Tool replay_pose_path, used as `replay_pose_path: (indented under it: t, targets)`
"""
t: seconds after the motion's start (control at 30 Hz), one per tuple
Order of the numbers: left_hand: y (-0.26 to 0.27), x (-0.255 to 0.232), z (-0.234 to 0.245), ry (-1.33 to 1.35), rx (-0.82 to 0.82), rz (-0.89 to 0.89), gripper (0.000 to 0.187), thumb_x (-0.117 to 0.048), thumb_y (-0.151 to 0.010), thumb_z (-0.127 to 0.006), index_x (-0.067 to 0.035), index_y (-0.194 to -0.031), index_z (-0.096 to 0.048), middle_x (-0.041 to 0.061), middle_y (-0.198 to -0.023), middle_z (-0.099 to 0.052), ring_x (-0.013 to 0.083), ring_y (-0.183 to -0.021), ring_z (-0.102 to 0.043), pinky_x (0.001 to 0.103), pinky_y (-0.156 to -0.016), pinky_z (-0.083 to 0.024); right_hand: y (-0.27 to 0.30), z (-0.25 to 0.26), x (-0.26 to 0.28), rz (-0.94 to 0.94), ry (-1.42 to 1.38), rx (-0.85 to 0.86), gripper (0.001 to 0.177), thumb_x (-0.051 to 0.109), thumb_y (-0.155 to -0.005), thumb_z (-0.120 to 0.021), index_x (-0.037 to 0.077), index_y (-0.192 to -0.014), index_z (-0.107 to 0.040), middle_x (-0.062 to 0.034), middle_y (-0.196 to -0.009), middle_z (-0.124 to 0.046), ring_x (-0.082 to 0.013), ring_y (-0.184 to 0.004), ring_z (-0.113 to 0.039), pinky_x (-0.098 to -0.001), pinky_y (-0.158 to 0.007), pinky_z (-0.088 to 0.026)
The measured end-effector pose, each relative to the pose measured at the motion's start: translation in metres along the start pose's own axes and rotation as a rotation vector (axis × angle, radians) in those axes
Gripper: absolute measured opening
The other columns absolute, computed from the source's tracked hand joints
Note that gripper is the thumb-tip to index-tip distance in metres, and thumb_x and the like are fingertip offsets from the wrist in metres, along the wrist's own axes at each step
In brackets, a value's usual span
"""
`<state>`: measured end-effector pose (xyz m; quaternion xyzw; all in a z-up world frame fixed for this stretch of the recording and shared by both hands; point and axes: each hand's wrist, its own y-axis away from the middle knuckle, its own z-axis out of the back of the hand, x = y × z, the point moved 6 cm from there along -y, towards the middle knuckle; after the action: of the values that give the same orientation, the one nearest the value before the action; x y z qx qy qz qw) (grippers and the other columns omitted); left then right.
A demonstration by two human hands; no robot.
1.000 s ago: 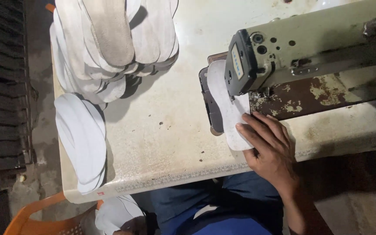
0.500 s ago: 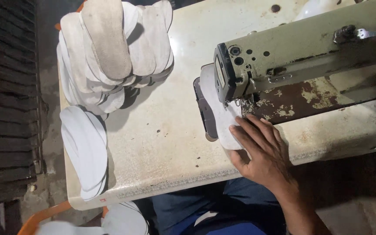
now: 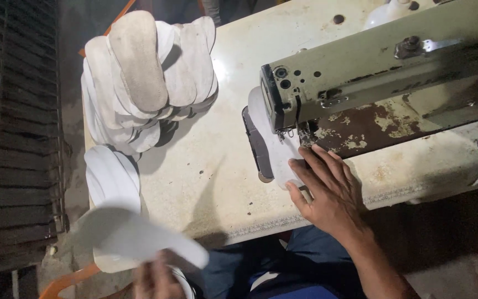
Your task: Stitching the edges of shoe insoles using an industrial sewing machine at a fast, professional pace.
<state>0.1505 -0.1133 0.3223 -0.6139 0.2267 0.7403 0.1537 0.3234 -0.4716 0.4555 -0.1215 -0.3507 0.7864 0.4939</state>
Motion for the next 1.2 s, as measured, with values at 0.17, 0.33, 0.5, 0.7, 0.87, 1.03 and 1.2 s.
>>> replay_pose_path:
  t: [0.17,0.33,0.5,0.7,0.87,1.03,1.2]
  targets:
    - [0.063,-0.048,-0.101,0.098,0.420,-0.022,0.093,0.000,-0.080,-0.072,-0.027,-0.162,-0.038,-0.001,-0.065,-0.067,0.0039,-0.053,-0.050,0.019,-0.050,-0.042,0.000,0.000,-0.001,0.030,0.026,0.059,0.041,0.028,-0.093,-0.075,0.014,-0.131,-0.069,-0.0119,-0.145,-0.063,-0.0304,-0.140,-0.054,-0.0456,-0.115,-0.044]
    - [0.103,-0.053,-0.121,0.053,0.718,0.196,0.034,-0.011,-0.082,-0.075,0.002,-0.112,-0.086,0.020,-0.081,-0.087,0.0202,-0.064,-0.074,0.028,-0.057,-0.053,0.000,0.004,0.000,0.056,-0.041,0.018,0.038,0.021,-0.093,-0.075,0.014,-0.129,-0.070,-0.0108,-0.144,-0.065,-0.0319,-0.135,-0.058,-0.0486,-0.113,-0.046]
    - [0.118,-0.056,-0.133,0.134,0.845,0.314,0.044,-0.019,-0.079,-0.080,0.004,-0.116,-0.082,0.020,-0.104,-0.086,0.0220,-0.093,-0.073,0.032,-0.077,-0.052,0.000,0.009,0.002,0.120,-0.106,0.030,0.043,0.018,-0.095,-0.066,0.012,-0.138,-0.063,-0.0099,-0.146,-0.063,-0.0326,-0.137,-0.056,-0.0495,-0.110,-0.048]
    - [0.138,-0.089,-0.151,0.312,1.204,0.147,0.088,-0.056,-0.080,-0.084,0.002,-0.141,-0.058,0.019,-0.117,-0.076,0.0208,-0.109,-0.068,0.035,-0.095,-0.049,0.012,0.001,-0.005,0.181,-0.159,0.081,0.037,0.019,-0.100,-0.055,0.016,-0.136,-0.065,-0.0073,-0.145,-0.064,-0.0322,-0.138,-0.056,-0.0498,-0.104,-0.049]
    - [0.106,-0.120,-0.160,0.193,1.240,-0.487,0.095,-0.038,-0.075,-0.087,-0.001,-0.151,-0.043,0.010,-0.095,-0.069,0.0195,-0.091,-0.073,0.031,-0.091,-0.061,0.007,0.003,-0.003,0.144,-0.249,-0.016,0.031,0.004,-0.099,-0.056,0.009,-0.127,-0.069,-0.0109,-0.135,-0.069,-0.0358,-0.130,-0.062,-0.0523,-0.106,-0.051]
    - [0.082,-0.145,-0.195,-0.434,0.879,-1.270,0.054,-0.011,-0.099,-0.069,-0.011,-0.149,-0.049,0.023,-0.146,-0.052,0.0366,-0.118,-0.059,0.047,-0.096,-0.052,0.003,0.008,0.000,0.148,-0.222,0.016,0.033,0.010,-0.103,-0.057,0.010,-0.134,-0.067,-0.0124,-0.137,-0.069,-0.0354,-0.132,-0.061,-0.0517,-0.107,-0.051]
    - [0.083,-0.145,-0.218,-0.455,0.839,-1.332,0.053,-0.015,-0.092,-0.078,-0.017,-0.141,-0.058,0.020,-0.147,-0.057,0.0332,-0.124,-0.060,0.043,-0.094,-0.047,0.004,0.006,-0.001,0.123,-0.159,0.038,0.035,0.007,-0.097,-0.062,0.011,-0.131,-0.070,-0.0089,-0.137,-0.070,-0.0313,-0.132,-0.061,-0.0481,-0.105,-0.052]
